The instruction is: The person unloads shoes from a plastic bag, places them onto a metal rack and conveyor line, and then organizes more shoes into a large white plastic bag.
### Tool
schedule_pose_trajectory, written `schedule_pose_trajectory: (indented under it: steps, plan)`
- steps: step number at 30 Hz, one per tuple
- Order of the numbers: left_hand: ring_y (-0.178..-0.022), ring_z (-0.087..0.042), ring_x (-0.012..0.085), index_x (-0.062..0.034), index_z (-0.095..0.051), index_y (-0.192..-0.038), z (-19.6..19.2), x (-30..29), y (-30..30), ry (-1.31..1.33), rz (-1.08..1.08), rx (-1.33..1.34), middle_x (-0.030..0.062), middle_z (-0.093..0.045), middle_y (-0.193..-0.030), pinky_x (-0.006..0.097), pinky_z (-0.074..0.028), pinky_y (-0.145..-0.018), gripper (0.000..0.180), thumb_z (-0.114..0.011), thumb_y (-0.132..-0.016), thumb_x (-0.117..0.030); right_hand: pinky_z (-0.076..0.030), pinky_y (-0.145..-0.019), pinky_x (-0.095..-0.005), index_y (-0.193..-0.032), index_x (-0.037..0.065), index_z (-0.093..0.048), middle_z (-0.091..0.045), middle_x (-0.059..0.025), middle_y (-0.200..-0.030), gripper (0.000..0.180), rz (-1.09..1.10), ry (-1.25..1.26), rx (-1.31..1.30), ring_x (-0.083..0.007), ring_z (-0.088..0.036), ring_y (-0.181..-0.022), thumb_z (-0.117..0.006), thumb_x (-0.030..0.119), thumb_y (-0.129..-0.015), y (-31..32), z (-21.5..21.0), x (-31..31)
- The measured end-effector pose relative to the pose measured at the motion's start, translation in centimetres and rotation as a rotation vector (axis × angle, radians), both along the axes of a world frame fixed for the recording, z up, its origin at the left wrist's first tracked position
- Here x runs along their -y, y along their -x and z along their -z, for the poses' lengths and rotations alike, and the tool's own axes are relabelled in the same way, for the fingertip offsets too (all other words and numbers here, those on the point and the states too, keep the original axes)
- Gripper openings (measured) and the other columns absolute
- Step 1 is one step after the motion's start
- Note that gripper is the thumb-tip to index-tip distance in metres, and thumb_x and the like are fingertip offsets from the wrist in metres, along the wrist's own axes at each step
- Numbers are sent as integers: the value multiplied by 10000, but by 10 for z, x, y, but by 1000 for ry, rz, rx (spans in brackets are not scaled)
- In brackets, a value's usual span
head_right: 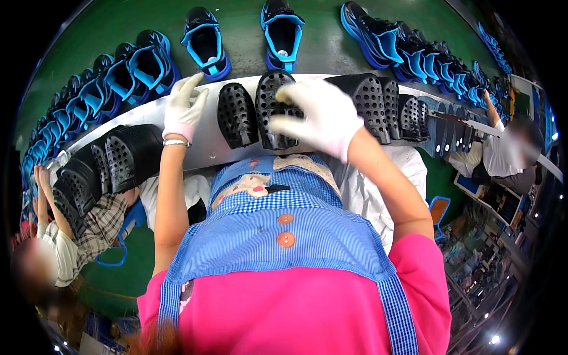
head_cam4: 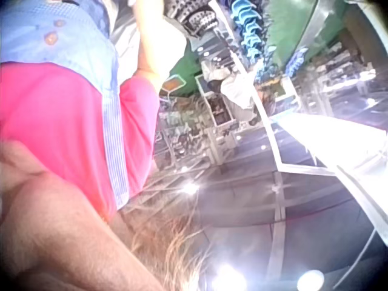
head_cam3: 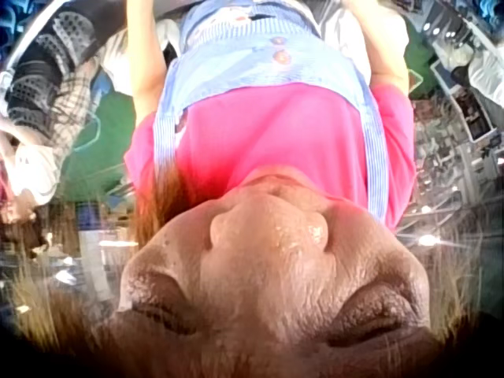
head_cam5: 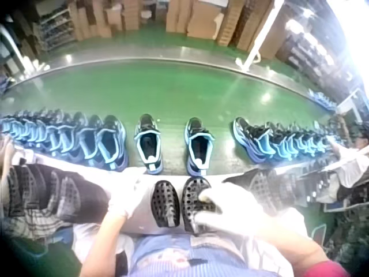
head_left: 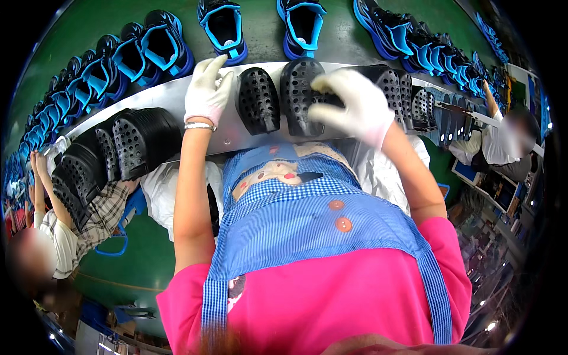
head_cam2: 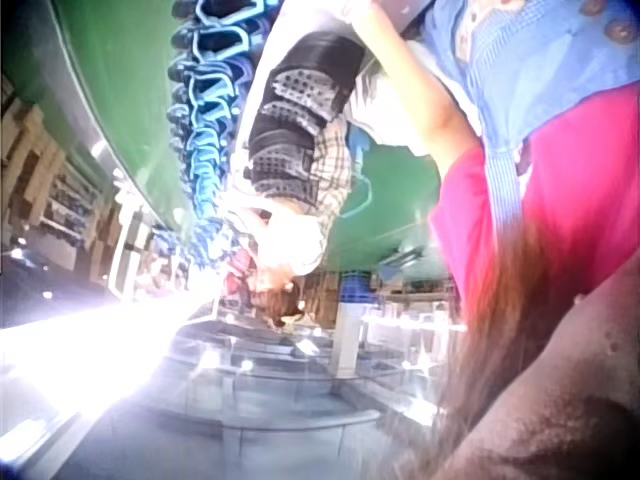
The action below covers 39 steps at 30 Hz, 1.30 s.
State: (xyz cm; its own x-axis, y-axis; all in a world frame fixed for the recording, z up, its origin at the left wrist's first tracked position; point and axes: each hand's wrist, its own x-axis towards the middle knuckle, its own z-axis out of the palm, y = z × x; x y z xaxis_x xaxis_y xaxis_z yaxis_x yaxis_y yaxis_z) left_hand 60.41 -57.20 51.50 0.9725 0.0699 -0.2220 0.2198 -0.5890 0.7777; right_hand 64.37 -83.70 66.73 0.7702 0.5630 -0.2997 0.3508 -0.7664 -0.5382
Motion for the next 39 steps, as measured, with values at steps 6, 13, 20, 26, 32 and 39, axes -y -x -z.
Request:
schedule_pose_trajectory:
  steps: [6, 13, 20, 26, 32, 39]
  plan:
    - [-836, -647, 223, -101, -653, -1135, -24, 19, 13, -11, 29, 23, 117, -609, -1094, 316, -526, -750, 307, -646, -842, -194, -428, -838, -389, -1066, 95, -589, -570, -86, -1010, 536, -163, 108, 103, -279, -550, -970, -765, 370, -642, 45, 0, -5]
    - [-819, -646, 198, -75, -670, -1100, -57, 30, 14, 103, -38, -11, 114, -627, -1051, 292, -522, -737, 275, -652, -851, -190, -454, -821, -392, -1009, 73, -573, -557, -102, -955, 507, -159, -56, 72, -284, -559, -936, -783, 336, -630, 38, -16, -1]
    - [-1110, -564, 230, 18, -410, -1359, -109, 45, 8, 1606, -76, -480, 130, -561, -1234, 371, -460, -960, 699, -571, -915, -498, -483, -845, -385, -1061, 66, -574, -579, -122, -1042, 524, -159, -343, 190, -312, -585, -967, -790, 229, -612, 12, -67, -16]
    - [-1225, -510, 257, 8, -364, -1391, -99, 54, -12, 1616, -13, -380, 146, -504, -1338, 414, -390, -1061, 605, -533, -955, -376, -482, -861, -396, -1158, 34, -546, -588, -178, -1070, 530, 63, -225, 21, -348, -593, -995, -715, 326, -750, 1, -47, -19]
    - [-974, -608, 184, -27, -535, -1168, -81, 76, -49, 1513, -206, -331, 71, -618, -1071, 347, -504, -864, 316, -629, -921, -200, -505, -747, -456, -967, 28, -552, -622, -217, -904, 494, 234, 64, 29, -389, -627, -844, -638, 486, -802, -22, -16, -21]
    - [-1028, -608, 222, 8, -514, -1209, -66, 97, -97, 1564, -162, -350, 100, -604, -1123, 402, -505, -924, 343, -617, -928, -160, -527, -750, -373, -1022, -2, -589, -668, -214, -852, 544, 462, 61, -72, -346, -670, -846, -665, 470, -761, -65, 4, -8]
